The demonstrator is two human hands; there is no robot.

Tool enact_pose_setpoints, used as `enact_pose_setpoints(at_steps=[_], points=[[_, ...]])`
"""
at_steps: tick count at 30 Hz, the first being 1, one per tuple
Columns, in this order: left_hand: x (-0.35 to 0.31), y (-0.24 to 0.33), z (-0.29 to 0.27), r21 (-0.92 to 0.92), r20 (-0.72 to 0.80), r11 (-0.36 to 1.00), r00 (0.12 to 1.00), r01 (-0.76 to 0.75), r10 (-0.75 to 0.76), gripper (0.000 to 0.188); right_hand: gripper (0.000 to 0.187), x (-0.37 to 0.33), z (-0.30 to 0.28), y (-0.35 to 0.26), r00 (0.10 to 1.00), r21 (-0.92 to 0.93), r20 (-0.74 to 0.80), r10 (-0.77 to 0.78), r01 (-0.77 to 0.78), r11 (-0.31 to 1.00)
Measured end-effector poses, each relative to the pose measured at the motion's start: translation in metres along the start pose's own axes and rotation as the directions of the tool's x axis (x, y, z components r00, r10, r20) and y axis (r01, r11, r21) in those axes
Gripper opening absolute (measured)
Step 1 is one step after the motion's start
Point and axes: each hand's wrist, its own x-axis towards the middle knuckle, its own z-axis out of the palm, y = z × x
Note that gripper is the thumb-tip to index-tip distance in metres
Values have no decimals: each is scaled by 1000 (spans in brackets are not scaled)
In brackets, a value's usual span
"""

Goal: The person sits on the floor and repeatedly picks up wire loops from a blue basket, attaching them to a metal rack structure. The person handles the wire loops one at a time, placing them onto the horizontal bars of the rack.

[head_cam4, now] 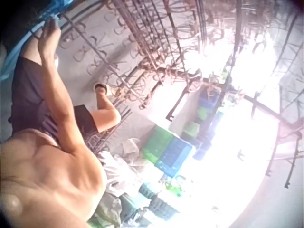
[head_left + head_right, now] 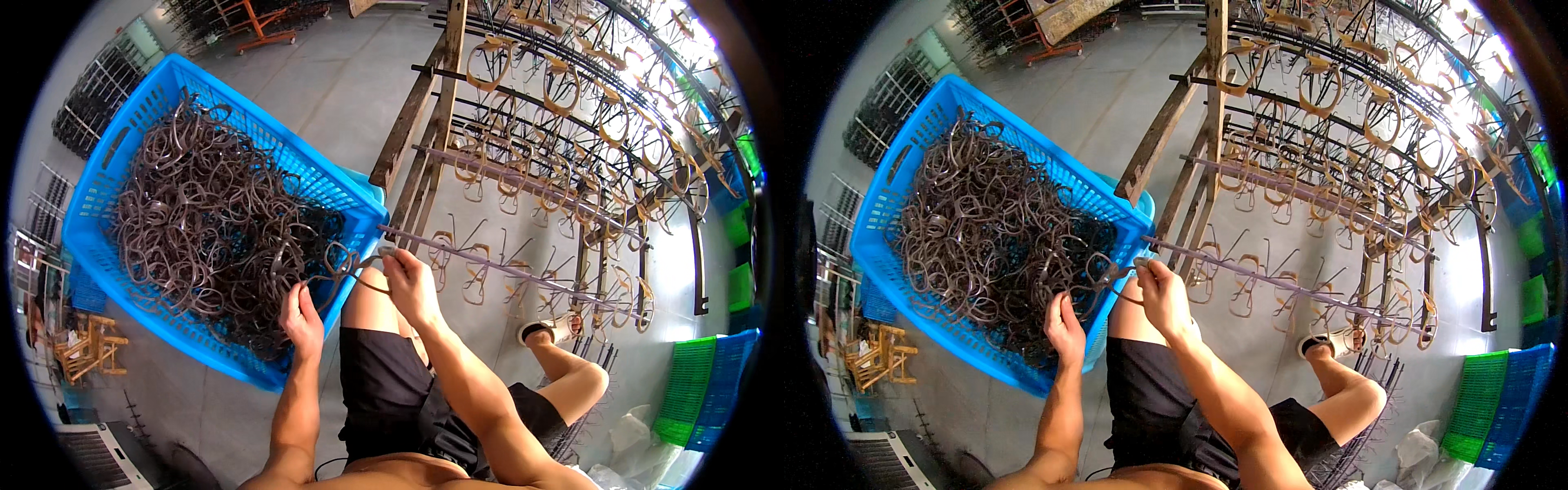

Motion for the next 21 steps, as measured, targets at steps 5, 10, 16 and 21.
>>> enact_pose_setpoints(at_steps=[5,10,16,21], points=[[10,-8,-14,-8,241,976,947,219,-211,16,9,-11,-42,-39,958,-159,245,-152,195,968],[27,52,-40,578,218,811,975,-94,-42,15,13,-12,-64,-34,947,-175,300,-113,171,970],[0,108,-16,-702,443,373,782,607,-439,21,15,-43,-72,-60,879,40,469,-81,70,997],[-41,146,4,-591,406,561,815,579,-413,24,38,-78,-85,-36,987,442,26,-157,129,888]])
